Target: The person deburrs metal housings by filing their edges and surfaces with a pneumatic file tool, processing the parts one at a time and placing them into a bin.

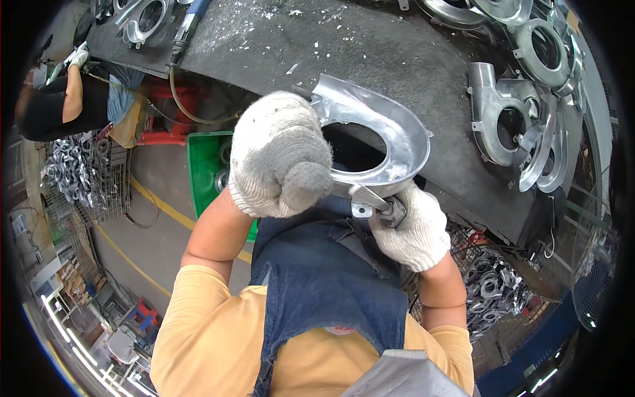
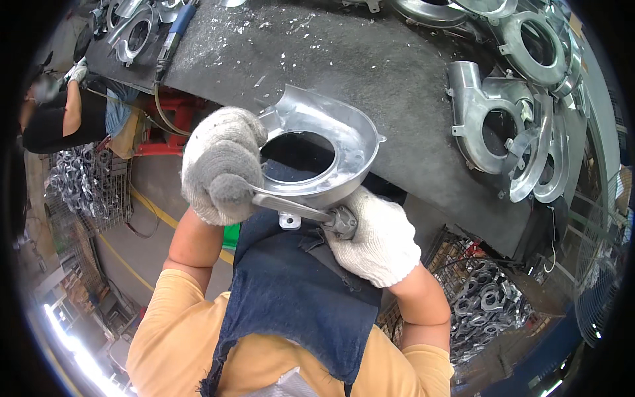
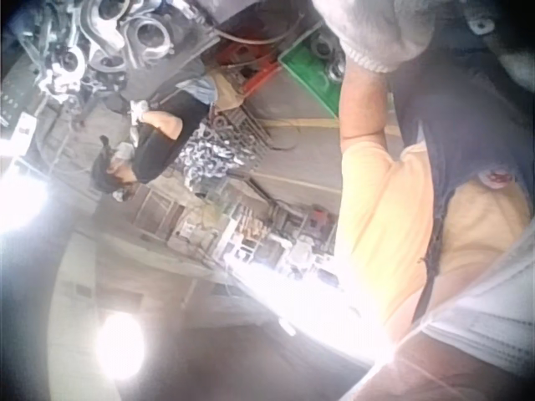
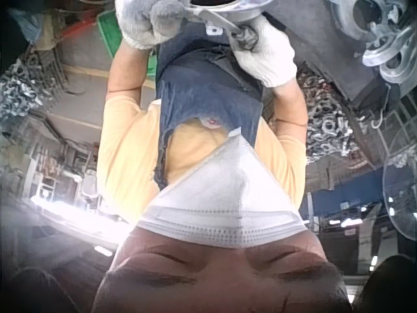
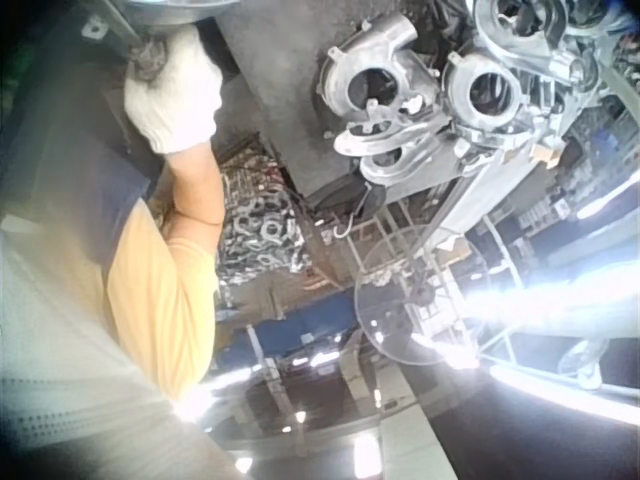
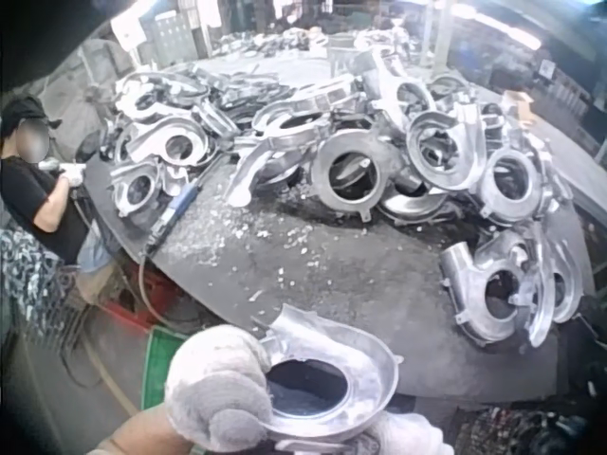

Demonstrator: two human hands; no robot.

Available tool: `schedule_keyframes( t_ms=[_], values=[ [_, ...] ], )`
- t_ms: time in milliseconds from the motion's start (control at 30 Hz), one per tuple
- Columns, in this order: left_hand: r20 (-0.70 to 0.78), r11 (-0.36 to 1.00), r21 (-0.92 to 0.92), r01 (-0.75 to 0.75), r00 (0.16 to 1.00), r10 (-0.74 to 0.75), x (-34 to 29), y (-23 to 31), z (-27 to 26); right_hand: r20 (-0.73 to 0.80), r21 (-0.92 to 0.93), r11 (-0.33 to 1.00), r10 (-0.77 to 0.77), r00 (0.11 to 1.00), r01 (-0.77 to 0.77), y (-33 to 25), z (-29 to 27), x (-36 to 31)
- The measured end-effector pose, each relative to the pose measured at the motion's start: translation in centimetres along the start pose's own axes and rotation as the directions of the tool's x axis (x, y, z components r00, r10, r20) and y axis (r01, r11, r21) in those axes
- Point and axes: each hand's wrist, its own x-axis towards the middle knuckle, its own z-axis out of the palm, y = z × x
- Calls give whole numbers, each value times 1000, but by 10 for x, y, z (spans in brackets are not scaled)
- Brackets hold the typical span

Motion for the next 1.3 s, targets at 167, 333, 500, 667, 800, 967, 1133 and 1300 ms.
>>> schedule_keyframes(
  t_ms=[167,333,500,667,800,967,1133,1300],
  values=[
    [244,996,14,-82,967,76,14,-5,-18,703,75,991,27,711,-111,24,-40,12],
    [371,924,241,-298,908,196,29,8,-15,852,-156,984,93,516,80,42,-48,5],
    [501,888,233,-398,831,241,47,19,-9,701,-262,965,211,682,-28,31,-69,14],
    [564,820,275,-502,775,285,47,28,0,804,-366,930,295,516,38,7,-78,31],
    [492,864,277,-421,834,248,59,23,-9,789,-497,862,403,463,96,-8,-89,17],
    [504,891,296,-345,848,161,73,25,-5,434,-270,955,234,870,-122,7,-74,-23],
    [521,916,309,-257,851,63,85,32,-2,-121,-397,918,-85,989,30,21,-38,-30],
    [392,918,343,-196,919,50,80,26,-2,-283,-263,963,-23,959,-55,21,-21,-13]
  ],
)
